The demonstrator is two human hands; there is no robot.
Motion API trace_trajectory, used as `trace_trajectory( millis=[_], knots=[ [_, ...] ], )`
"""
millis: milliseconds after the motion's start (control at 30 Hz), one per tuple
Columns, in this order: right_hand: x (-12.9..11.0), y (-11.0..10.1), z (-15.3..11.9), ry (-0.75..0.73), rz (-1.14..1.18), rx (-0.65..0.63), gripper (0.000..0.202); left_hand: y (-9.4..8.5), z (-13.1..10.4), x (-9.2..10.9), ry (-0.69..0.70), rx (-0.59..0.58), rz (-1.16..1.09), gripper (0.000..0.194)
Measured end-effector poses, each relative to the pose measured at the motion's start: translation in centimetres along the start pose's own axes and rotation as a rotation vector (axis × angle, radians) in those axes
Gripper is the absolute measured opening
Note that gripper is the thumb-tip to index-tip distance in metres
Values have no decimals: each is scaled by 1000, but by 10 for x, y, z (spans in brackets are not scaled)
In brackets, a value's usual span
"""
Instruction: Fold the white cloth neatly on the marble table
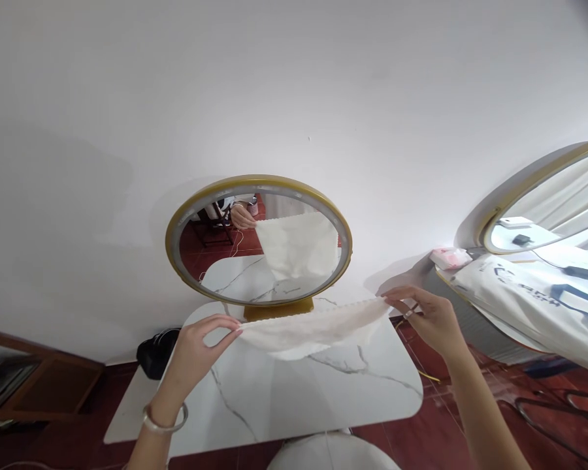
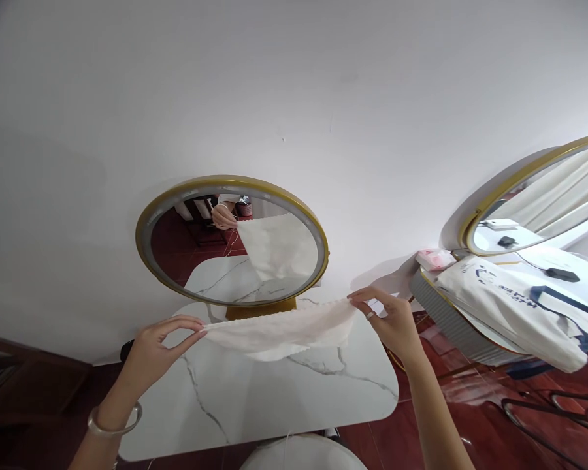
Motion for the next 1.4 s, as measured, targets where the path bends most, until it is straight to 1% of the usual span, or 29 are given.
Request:
trace_trajectory(
  millis=[100, 167, 267, 333, 367, 400, 467, 533, 567, 633, 733, 767, 833, 900, 967, 1000, 1067, 1133, 1200, 1233, 1300, 1400],
  knots=[
    [-17, -4, -13, -90, 60, 1, 9, 7, -10, -5, -77, -73, -96, 22],
    [-22, -12, -25, -66, 142, 27, 8, 12, -20, -6, -135, -148, -170, 21],
    [-17, -19, -49, 113, 167, 5, 11, 15, -37, 5, -154, -271, -233, 20],
    [-14, -20, -67, 234, 133, -55, 16, 14, -48, 18, -114, -338, -261, 24],
    [-13, -23, -76, 279, 119, -63, 17, 14, -52, 24, -90, -365, -270, 27],
    [-13, -26, -83, 321, 113, -51, 19, 15, -57, 28, -68, -388, -271, 29],
    [-10, -34, -93, 401, 144, 15, 22, 20, -62, 34, -42, -416, -249, 28],
    [-2, -40, -95, 468, 193, 81, 26, 29, -60, 36, -44, -411, -210, 26],
    [4, -41, -93, 490, 215, 90, 28, 37, -55, 37, -54, -403, -186, 27],
    [24, -42, -82, 510, 244, 79, 33, 59, -41, 39, -87, -392, -125, 30],
    [73, -43, -56, 526, 243, 50, 40, 105, -8, 43, -155, -393, 9, 35],
    [91, -44, -46, 521, 231, 58, 42, 122, 3, 44, -181, -389, 62, 36],
    [124, -49, -27, 472, 190, 129, 48, 156, 21, 46, -216, -378, 182, 38],
    [151, -48, -17, 418, 137, 178, 56, 190, 24, 47, -219, -384, 300, 38],
    [172, -38, -20, 379, 73, 182, 60, 226, 10, 47, -189, -398, 370, 43],
    [180, -31, -27, 356, 28, 169, 59, 244, -2, 46, -167, -403, 381, 43],
    [193, -11, -49, 288, -90, 113, 49, 278, -31, 43, -114, -395, 378, 41],
    [205, 17, -74, 214, -215, 26, 40, 309, -55, 36, -69, -365, 383, 41],
    [222, 47, -95, 164, -320, -51, 37, 333, -66, 29, -42, -309, 397, 43],
    [231, 62, -101, 149, -378, -84, 39, 342, -66, 25, -34, -273, 407, 45],
    [251, 87, -104, 134, -511, -132, 43, 356, -57, 21, -8, -201, 428, 49],
    [275, 110, -90, 116, -719, -152, 48, 370, -36, 19, 41, -112, 468, 58]
  ],
)
Point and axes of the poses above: each hand's wrist, its own z-axis towards the middle knuckle, its own y-axis out of the palm, x = y × z, the point moved 10 cm from there along z, towards the middle knuckle, and after that the axes turned 12 degrees about z, right-handed, at the moved point
